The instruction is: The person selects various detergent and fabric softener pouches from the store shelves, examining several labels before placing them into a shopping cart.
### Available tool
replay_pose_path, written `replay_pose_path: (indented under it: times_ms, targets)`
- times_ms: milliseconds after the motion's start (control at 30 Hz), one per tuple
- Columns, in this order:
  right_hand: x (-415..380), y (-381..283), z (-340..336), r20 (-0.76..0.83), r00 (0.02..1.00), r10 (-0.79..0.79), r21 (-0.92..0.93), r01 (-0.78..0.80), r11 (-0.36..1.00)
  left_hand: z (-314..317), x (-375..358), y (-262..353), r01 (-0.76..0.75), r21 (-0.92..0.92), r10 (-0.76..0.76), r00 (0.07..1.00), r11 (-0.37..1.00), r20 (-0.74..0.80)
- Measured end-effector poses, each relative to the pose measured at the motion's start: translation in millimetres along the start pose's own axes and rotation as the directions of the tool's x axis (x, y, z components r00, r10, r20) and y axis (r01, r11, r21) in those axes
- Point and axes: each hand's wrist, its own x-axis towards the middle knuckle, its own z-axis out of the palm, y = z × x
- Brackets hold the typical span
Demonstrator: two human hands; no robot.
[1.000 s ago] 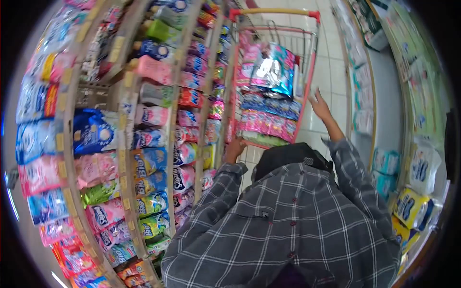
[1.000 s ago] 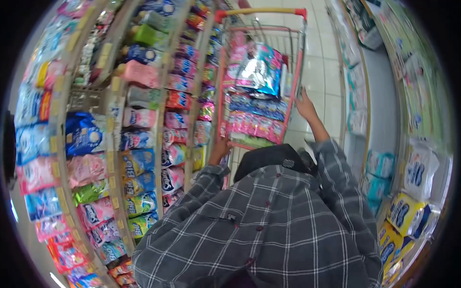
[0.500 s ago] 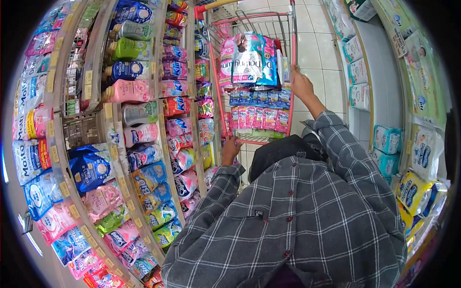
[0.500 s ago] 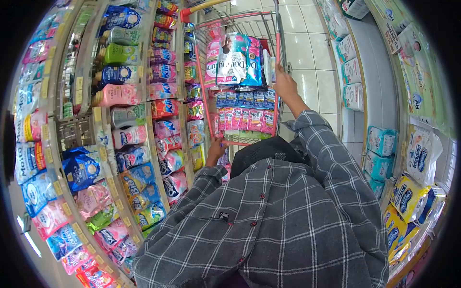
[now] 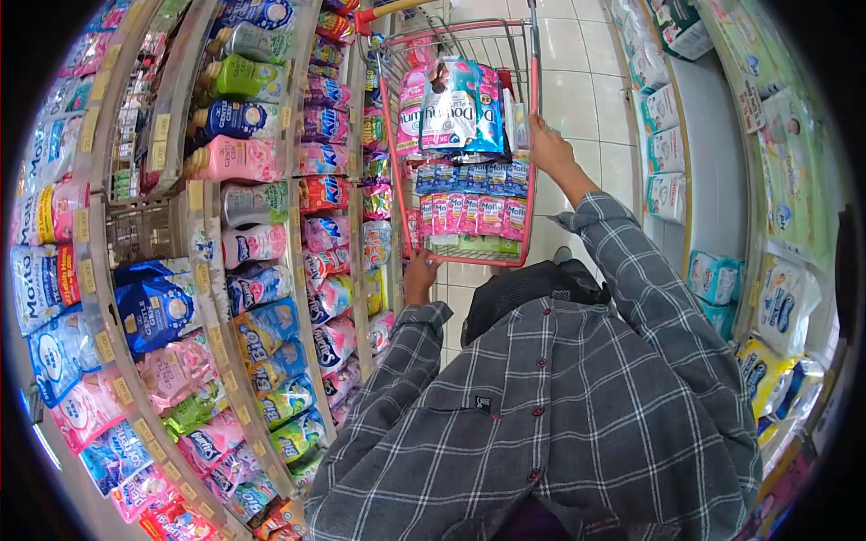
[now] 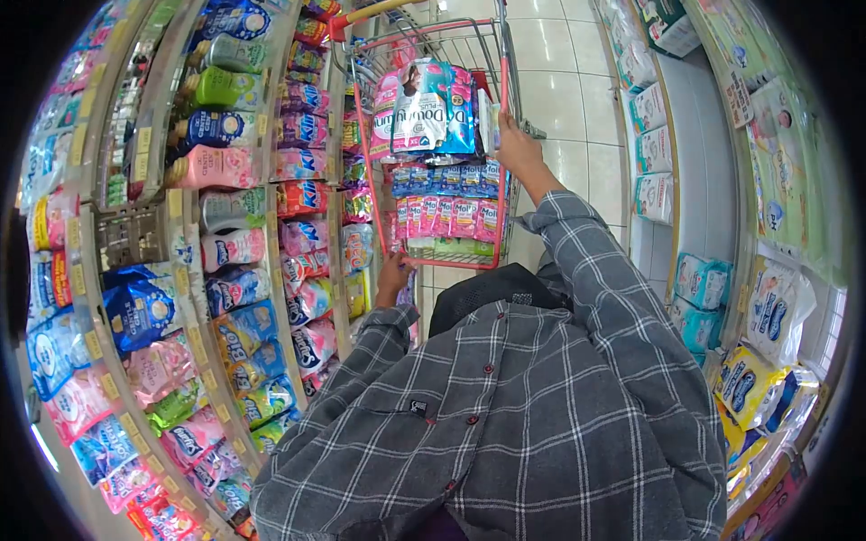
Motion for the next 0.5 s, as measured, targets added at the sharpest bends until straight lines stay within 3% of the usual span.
replay_pose_path:
  times_ms: [200,400,500]
  targets:
    - [20.6,1.9,7.6,0.006,0.997,-0.074,-0.051,0.074,0.996,-4.3,12.1,-3.9,0.064,-0.043,-0.064,0.998,0.997,-0.016]
    - [28.0,4.8,0.5,0.02,0.995,-0.095,-0.048,0.096,0.994,-0.5,12.6,0.7,-0.007,-0.033,0.001,0.988,0.999,-0.158]
    - [33.0,3.3,0.3,-0.004,0.995,-0.1,-0.013,0.1,0.995,-2.6,14.3,3.0,0.011,-0.019,-0.013,0.991,1.0,-0.133]
